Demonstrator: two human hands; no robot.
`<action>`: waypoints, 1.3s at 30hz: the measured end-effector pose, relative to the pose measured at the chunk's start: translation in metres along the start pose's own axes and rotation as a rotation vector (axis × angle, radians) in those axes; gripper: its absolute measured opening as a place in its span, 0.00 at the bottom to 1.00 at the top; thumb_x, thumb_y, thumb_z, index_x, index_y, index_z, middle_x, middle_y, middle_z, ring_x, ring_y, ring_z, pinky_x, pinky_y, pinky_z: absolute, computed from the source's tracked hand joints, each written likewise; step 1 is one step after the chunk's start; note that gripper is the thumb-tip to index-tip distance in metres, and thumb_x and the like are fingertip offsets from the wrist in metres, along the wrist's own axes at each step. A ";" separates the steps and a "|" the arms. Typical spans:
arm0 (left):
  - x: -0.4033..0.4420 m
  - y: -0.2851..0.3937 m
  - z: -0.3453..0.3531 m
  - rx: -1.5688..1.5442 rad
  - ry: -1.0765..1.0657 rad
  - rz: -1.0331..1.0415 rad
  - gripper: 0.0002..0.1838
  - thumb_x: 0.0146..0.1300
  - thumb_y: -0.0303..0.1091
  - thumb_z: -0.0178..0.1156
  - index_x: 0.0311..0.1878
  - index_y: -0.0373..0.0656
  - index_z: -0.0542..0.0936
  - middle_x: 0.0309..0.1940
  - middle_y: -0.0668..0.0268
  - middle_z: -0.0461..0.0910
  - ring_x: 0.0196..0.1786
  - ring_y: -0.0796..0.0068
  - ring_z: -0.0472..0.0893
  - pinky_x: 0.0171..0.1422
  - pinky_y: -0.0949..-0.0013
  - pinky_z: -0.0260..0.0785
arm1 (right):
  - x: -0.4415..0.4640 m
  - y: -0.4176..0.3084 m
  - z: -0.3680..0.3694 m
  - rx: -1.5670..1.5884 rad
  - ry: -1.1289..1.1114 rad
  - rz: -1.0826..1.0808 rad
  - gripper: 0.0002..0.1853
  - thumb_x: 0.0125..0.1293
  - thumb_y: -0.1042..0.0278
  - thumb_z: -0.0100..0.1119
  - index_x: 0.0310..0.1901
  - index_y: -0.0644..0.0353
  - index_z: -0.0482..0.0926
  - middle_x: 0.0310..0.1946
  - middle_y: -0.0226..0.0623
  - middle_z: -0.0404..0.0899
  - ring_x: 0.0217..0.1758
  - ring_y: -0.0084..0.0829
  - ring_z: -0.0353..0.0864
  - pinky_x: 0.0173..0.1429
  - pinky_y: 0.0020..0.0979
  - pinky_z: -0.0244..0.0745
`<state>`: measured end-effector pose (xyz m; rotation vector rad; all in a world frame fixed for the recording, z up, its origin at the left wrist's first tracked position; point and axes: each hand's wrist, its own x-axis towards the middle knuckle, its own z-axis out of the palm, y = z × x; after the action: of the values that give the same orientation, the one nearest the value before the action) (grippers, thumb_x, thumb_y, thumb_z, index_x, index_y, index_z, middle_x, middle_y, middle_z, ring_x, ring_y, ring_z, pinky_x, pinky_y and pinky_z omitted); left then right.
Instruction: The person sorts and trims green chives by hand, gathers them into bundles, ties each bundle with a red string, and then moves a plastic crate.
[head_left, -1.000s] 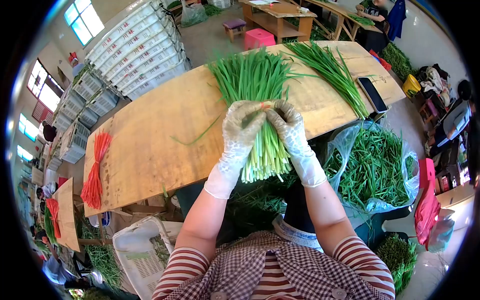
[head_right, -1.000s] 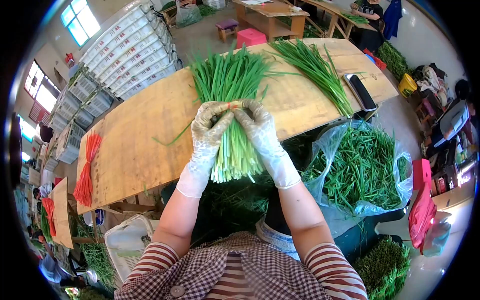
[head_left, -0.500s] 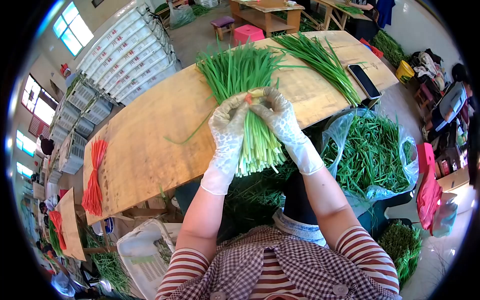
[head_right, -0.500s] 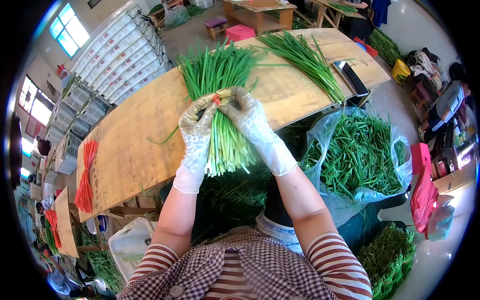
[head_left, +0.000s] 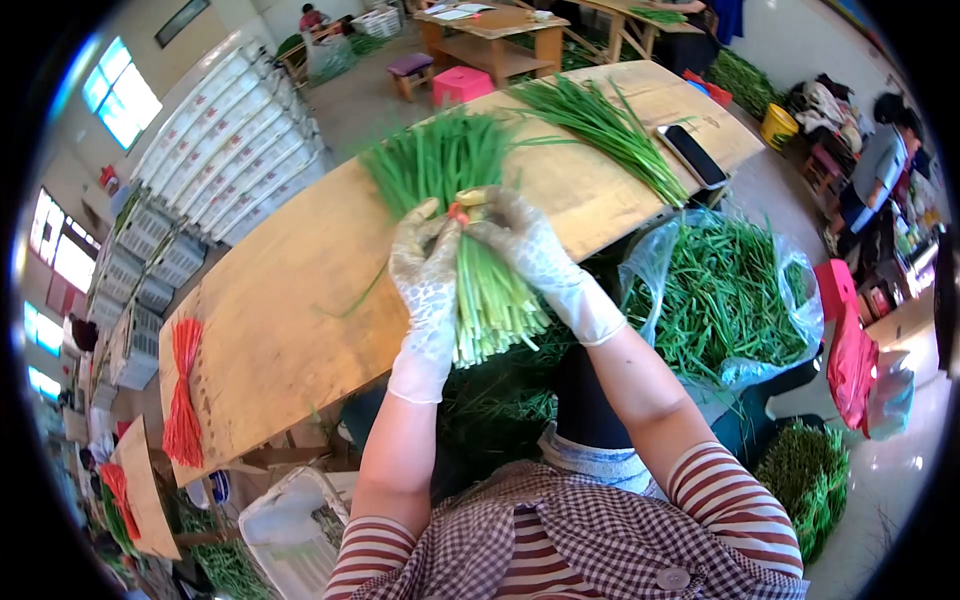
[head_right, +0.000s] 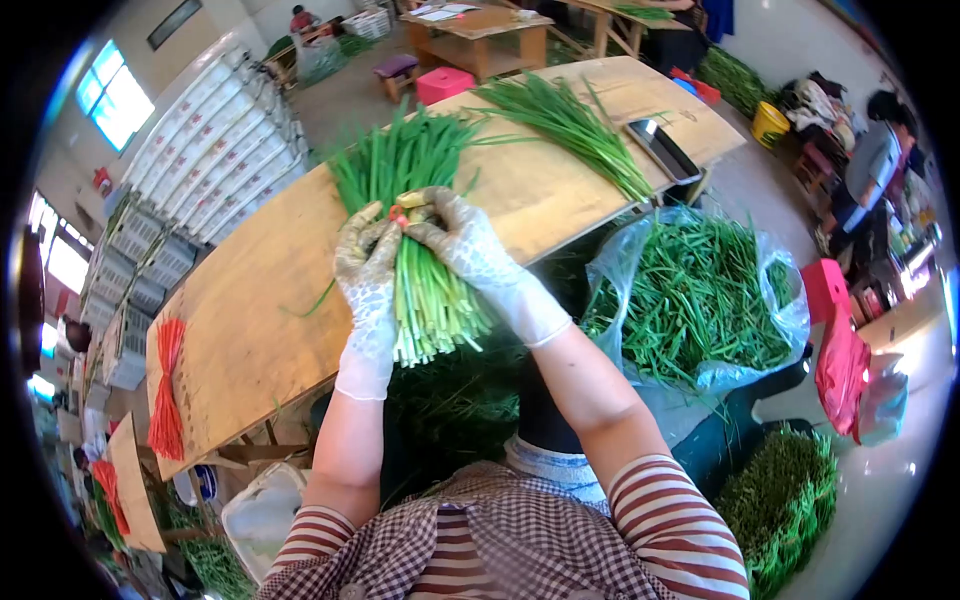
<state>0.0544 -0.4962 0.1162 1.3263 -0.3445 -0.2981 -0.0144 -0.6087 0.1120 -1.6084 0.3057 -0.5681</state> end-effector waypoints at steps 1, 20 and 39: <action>-0.001 0.000 -0.003 -0.021 0.013 0.012 0.19 0.60 0.18 0.60 0.56 0.35 0.73 0.39 0.60 0.82 0.41 0.77 0.80 0.49 0.75 0.73 | -0.001 -0.007 0.004 0.058 -0.020 0.030 0.19 0.62 0.72 0.64 0.54 0.63 0.75 0.35 0.31 0.79 0.35 0.18 0.73 0.44 0.22 0.73; 0.000 -0.013 -0.034 0.638 -0.122 0.687 0.16 0.56 0.20 0.65 0.49 0.34 0.77 0.46 0.60 0.82 0.45 0.73 0.83 0.50 0.73 0.74 | -0.001 -0.032 0.006 -0.244 -0.094 0.373 0.19 0.63 0.68 0.63 0.54 0.65 0.77 0.39 0.37 0.82 0.41 0.21 0.79 0.47 0.25 0.75; -0.002 0.029 -0.080 0.569 -0.209 0.089 0.32 0.56 0.53 0.67 0.56 0.39 0.76 0.48 0.54 0.80 0.57 0.65 0.75 0.63 0.61 0.65 | -0.041 0.021 -0.054 0.105 0.434 0.360 0.26 0.71 0.46 0.51 0.48 0.67 0.78 0.36 0.39 0.83 0.32 0.28 0.83 0.37 0.26 0.78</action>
<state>0.0861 -0.4177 0.1283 1.8360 -0.6994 -0.2740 -0.0746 -0.6366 0.0864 -1.2777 0.8556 -0.6371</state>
